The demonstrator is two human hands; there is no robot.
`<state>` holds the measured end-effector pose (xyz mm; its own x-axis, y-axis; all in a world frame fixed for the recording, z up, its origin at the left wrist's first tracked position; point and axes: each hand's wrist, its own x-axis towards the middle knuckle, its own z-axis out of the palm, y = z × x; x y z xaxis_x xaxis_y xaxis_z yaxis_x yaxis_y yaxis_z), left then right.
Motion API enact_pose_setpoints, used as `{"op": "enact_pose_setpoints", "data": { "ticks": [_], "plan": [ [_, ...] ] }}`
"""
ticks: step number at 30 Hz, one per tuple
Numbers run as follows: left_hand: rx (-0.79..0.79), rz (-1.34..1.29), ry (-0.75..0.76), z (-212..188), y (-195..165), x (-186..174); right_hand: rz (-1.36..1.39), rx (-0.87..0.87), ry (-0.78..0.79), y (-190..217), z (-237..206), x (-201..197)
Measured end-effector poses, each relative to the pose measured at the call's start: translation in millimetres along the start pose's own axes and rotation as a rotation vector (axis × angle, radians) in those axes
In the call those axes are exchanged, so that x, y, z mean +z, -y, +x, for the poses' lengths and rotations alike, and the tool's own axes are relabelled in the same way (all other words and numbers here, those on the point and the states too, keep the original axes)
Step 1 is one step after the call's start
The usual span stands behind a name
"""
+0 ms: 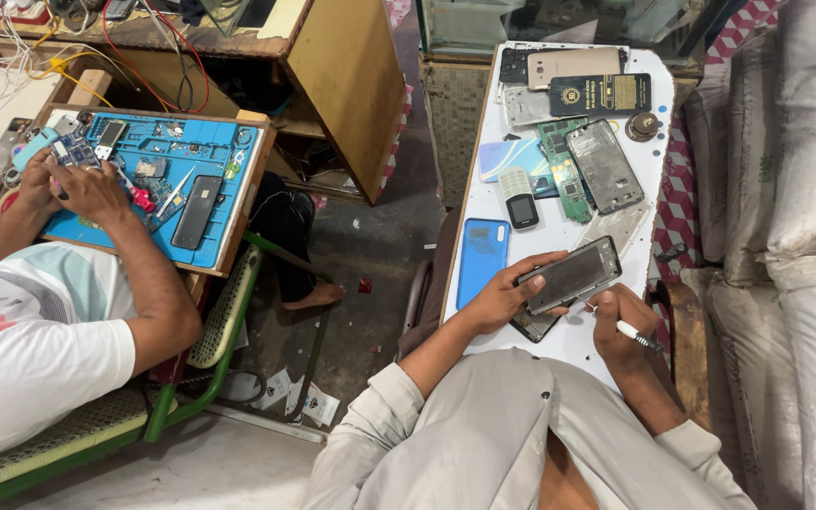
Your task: The person holds a smartphone with its back cover removed in one hand and uses a screwdriver-like tool to pry and scrape around the edges of the phone body on a cluttered repair table. They reposition the phone and continue prying along its sides throughout the clip.
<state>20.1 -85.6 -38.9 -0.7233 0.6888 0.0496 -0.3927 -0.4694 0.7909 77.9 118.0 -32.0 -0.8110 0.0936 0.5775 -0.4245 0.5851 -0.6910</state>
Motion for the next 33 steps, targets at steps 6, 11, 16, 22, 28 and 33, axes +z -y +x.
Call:
{"op": "enact_pose_setpoints", "data": {
  "ticks": [6,11,16,22,28,33],
  "plan": [
    [-0.009,0.022,-0.017,-0.3,-1.8,2.2,-0.004,-0.113,0.057,2.1,-0.3,-0.8],
    [-0.016,0.026,-0.017,-1.3,-2.6,2.0,0.000,-0.109,0.070,1.4,0.0,-1.2],
    [-0.005,0.024,-0.014,0.1,-0.6,2.1,0.009,-0.062,0.040,1.0,0.8,-2.1],
    [-0.007,0.012,-0.006,0.2,0.4,0.8,0.023,-0.119,0.072,0.8,-0.6,-3.0],
    [-0.019,0.022,-0.016,-1.1,0.2,1.2,0.039,0.052,0.017,-8.1,-3.9,-1.8],
    [-0.028,0.016,-0.012,-2.4,-2.1,2.2,0.048,0.057,0.021,-11.1,-5.9,-0.8]
  ]
}}
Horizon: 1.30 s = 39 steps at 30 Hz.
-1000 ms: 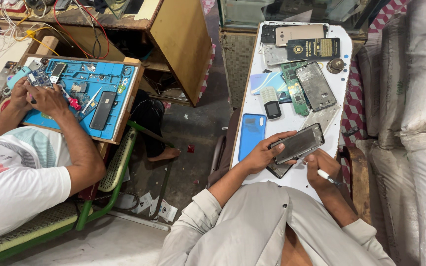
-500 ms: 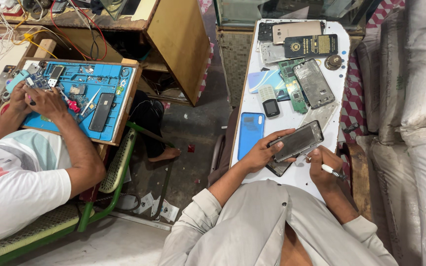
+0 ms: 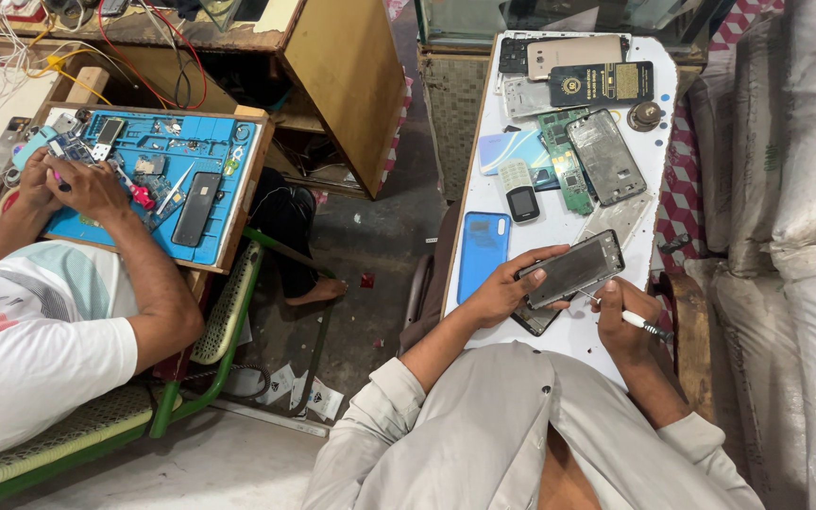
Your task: The person holds a smartphone with its back cover removed in one hand and uses a screwdriver-like tool to pry and scrape around the edges of the phone body on a cluttered repair table. They reposition the phone and continue prying along its sides throughout the clip.
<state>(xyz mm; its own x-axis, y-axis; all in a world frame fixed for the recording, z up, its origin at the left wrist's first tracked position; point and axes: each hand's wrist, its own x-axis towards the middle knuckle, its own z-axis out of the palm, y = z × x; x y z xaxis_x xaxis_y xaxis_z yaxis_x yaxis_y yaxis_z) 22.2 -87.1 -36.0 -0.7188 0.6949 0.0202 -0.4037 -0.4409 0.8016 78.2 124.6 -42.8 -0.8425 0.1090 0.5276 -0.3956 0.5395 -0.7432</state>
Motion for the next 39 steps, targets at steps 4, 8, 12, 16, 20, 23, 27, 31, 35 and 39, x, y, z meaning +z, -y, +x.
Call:
{"op": "enact_pose_setpoints", "data": {
  "ticks": [4,8,12,16,20,23,27,31,35,39],
  "plan": [
    [0.007,0.006,-0.007,0.6,-0.2,1.3,-0.005,-0.059,0.029,-0.3,-0.5,-1.0],
    [0.015,0.006,0.003,1.3,-1.0,1.0,-0.015,-0.114,0.006,-1.1,1.1,2.4],
    [0.024,0.019,0.005,0.8,-0.6,-0.3,-0.019,-0.097,-0.017,0.0,1.3,2.7],
    [0.012,0.035,-0.004,1.3,1.1,-1.3,-0.066,-0.220,0.062,2.6,0.9,1.4],
    [0.027,0.012,-0.004,2.5,2.2,-2.1,-0.039,-0.066,-0.033,2.8,2.2,2.9],
    [0.011,0.010,-0.004,1.4,2.8,-2.5,-0.038,-0.128,0.032,2.8,0.6,1.3],
    [0.018,0.021,-0.002,0.8,2.6,-2.0,-0.041,-0.108,0.008,2.2,-0.9,2.1],
    [0.003,0.035,-0.013,-0.2,2.3,-1.3,-0.039,-0.044,-0.024,2.2,-1.6,3.8],
    [0.018,0.042,-0.009,0.0,2.7,-1.0,-0.026,-0.085,0.008,4.9,0.0,4.1],
    [0.018,0.018,-0.004,0.3,4.2,-1.3,-0.012,-0.093,0.026,10.7,1.1,1.0]
  ]
}}
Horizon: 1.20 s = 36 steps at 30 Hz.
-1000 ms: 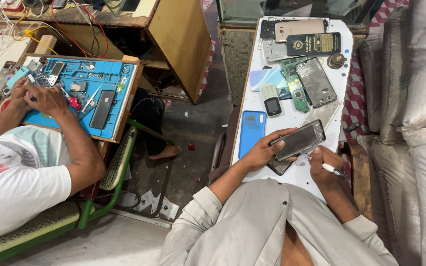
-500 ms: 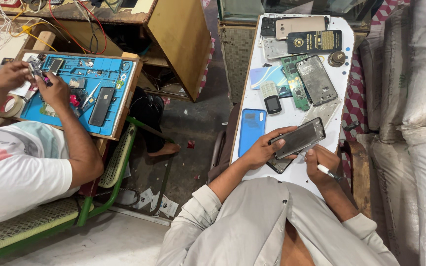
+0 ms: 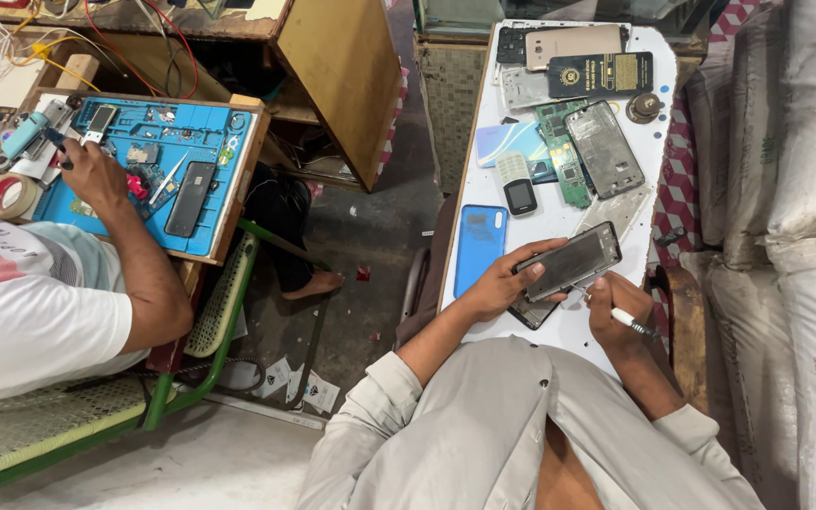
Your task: The person holds a smartphone with its back cover removed in one hand and uses a screwdriver-like tool to pry and scrape around the edges of the phone body on a cluttered repair table. They reposition the phone and continue prying along its sides throughout the clip.
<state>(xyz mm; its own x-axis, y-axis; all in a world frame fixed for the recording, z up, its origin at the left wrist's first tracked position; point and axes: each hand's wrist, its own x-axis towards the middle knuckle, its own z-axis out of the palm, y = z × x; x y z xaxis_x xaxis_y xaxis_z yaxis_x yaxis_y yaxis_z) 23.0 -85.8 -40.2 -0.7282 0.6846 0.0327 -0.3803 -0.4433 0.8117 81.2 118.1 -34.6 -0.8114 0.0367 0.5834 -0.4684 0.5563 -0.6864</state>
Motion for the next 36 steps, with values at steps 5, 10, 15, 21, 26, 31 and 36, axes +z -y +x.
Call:
{"op": "enact_pose_setpoints", "data": {
  "ticks": [5,10,15,21,26,31,36],
  "plan": [
    [0.006,0.014,0.001,0.9,2.0,-1.4,-0.106,-0.064,-0.002,2.9,0.6,-2.5],
    [0.014,0.018,0.001,1.6,5.3,-3.8,-0.110,-0.134,0.001,0.5,0.8,-0.4],
    [0.041,0.095,-0.009,2.9,5.2,-4.8,-0.048,-0.095,-0.022,-0.2,0.6,0.3],
    [0.003,0.040,-0.011,2.6,2.4,0.3,-0.070,-0.134,0.012,-0.6,1.3,-0.7],
    [0.009,0.028,-0.008,3.5,1.8,1.5,-0.065,-0.085,-0.008,0.9,1.1,-3.6],
    [0.015,0.022,-0.009,3.1,3.5,-0.3,-0.053,-0.034,0.000,-1.7,0.3,-1.8],
    [0.020,0.021,-0.011,3.5,6.8,-2.6,-0.076,-0.174,0.011,-3.5,-0.9,-0.8]
  ]
}}
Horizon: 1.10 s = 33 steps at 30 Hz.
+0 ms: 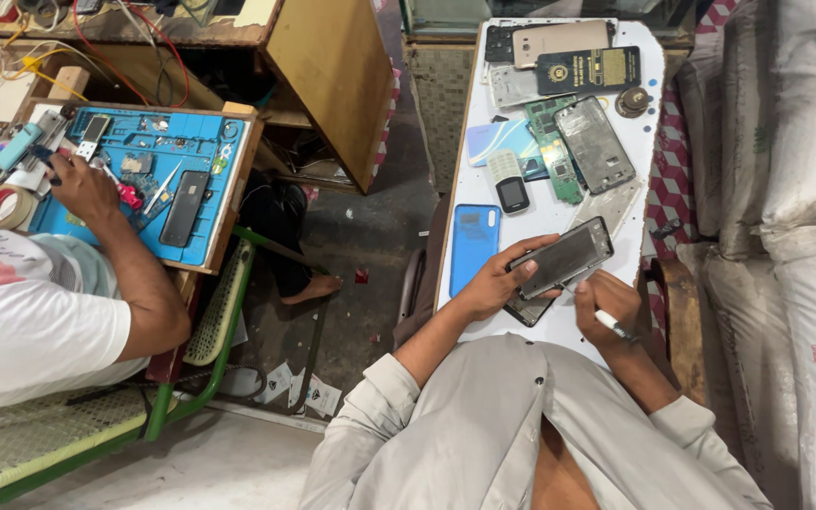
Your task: The person holds a smartphone with its back cover removed in one hand and uses a screwdriver-like tool to pry and scrape around the edges of the phone body on a cluttered repair table. They reposition the phone and continue prying along its sides throughout the clip.
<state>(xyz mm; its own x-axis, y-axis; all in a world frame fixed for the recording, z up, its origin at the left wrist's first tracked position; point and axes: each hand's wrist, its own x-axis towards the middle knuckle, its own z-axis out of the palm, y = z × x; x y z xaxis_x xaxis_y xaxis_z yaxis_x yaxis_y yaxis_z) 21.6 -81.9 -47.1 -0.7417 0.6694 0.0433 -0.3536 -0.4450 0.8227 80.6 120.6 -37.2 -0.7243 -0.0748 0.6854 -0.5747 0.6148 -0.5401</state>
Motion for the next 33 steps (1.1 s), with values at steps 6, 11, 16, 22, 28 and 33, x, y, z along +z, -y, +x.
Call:
{"op": "enact_pose_setpoints", "data": {
  "ticks": [6,11,16,22,28,33],
  "plan": [
    [-0.007,-0.025,-0.016,2.9,5.5,-0.7,-0.036,0.132,-0.088,2.7,1.7,-4.6],
    [-0.011,-0.016,-0.029,3.6,10.7,-2.5,-0.053,0.005,-0.025,1.8,1.7,-5.8],
    [-0.025,-0.009,-0.053,3.5,15.3,-2.3,-0.027,0.074,-0.084,-5.2,-7.5,-7.3],
    [-0.097,0.066,-0.117,-0.9,15.6,-1.3,0.084,0.137,-0.167,-39.0,-33.4,-4.5],
    [-0.034,-0.103,-0.108,4.6,23.8,1.4,0.391,0.525,-0.461,-56.1,-54.4,0.8],
    [-0.054,-0.209,-0.142,6.0,20.4,3.9,0.527,0.549,-0.411,-50.6,-47.6,-6.0]
  ]
}}
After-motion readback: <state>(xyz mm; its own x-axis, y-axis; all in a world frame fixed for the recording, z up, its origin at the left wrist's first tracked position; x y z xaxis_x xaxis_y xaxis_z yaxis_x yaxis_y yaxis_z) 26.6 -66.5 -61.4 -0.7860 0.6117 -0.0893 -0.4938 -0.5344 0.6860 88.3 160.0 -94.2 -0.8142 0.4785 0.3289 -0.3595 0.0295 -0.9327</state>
